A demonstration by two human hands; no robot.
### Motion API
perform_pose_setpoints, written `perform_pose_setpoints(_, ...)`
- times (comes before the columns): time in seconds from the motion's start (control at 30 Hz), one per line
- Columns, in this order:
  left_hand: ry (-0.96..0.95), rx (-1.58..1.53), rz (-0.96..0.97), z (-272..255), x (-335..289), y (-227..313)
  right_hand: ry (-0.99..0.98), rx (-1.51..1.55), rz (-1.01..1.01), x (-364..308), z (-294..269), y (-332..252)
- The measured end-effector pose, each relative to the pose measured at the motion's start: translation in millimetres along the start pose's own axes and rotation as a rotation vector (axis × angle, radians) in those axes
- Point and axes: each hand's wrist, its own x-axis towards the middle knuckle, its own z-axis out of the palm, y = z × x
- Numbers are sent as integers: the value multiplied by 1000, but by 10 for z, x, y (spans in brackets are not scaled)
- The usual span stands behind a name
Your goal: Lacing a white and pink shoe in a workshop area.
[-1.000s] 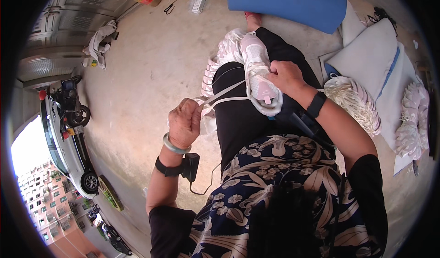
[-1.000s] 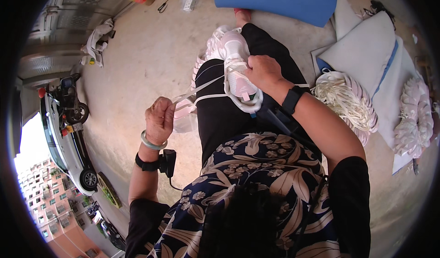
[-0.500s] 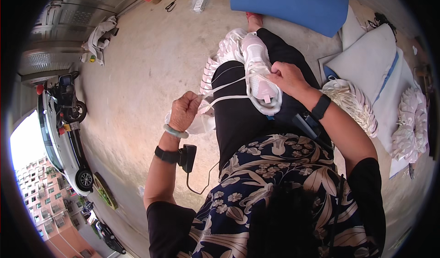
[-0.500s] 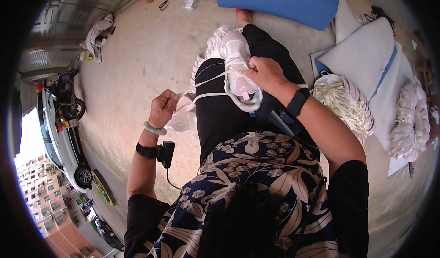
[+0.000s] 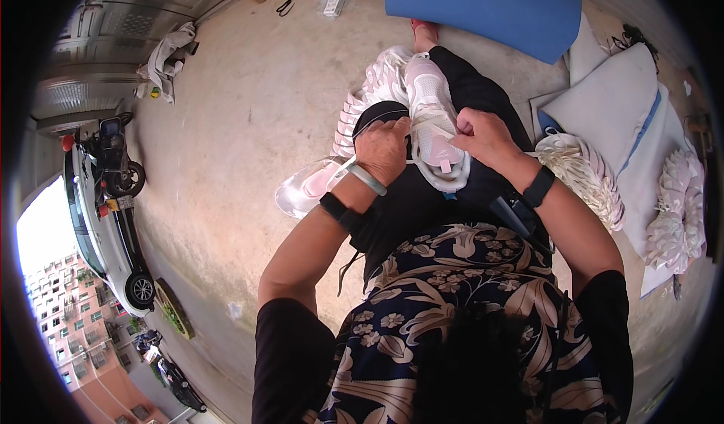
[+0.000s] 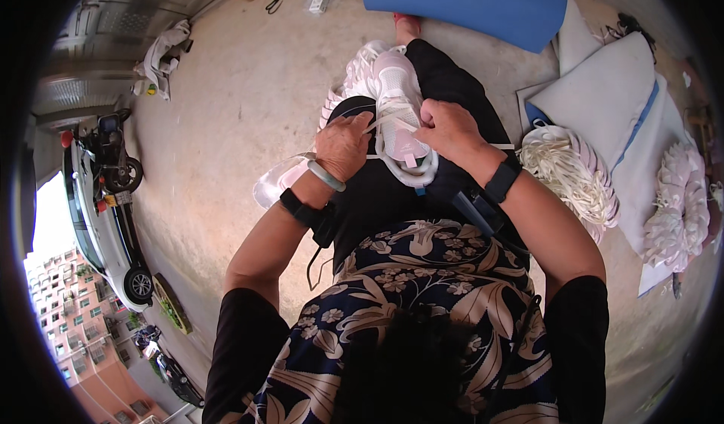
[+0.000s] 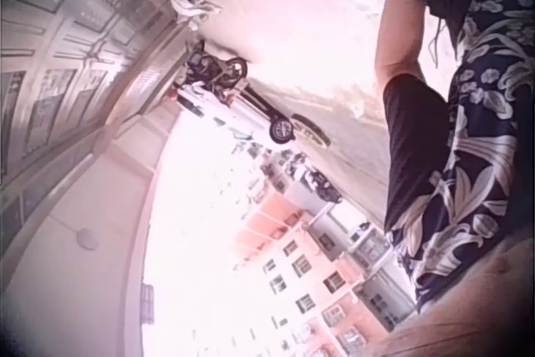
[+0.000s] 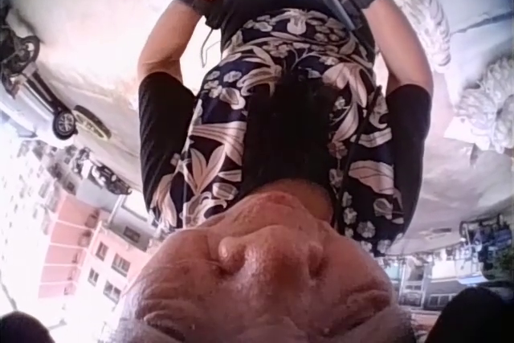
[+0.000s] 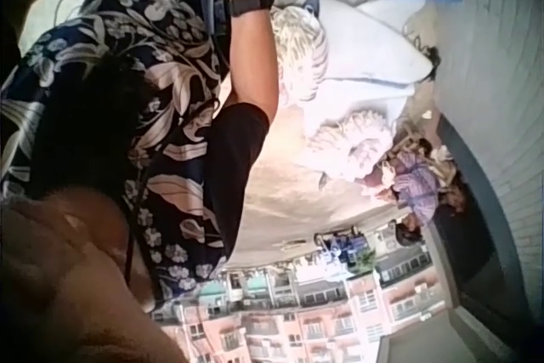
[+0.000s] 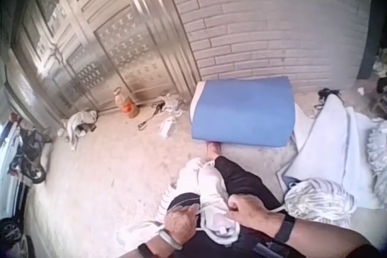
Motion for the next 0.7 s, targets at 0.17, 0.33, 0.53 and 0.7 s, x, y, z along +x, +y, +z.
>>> perform_pose_setpoints(0.17,27,-94,-72,98,38,-29,-26,-14,0,2,-23,-36)
perform_pose_setpoints(0.33,120,-218,-178,134,37,-124,-15,-21,-68,-37,-46,-57)
perform_pose_setpoints(0.53,237,-214,-91,74,62,-237,39,-281,-180,-83,-107,-66)
perform_pose_setpoints(0.7,266,-61,5,-28,78,-237,144,-653,-467,-38,-346,-97)
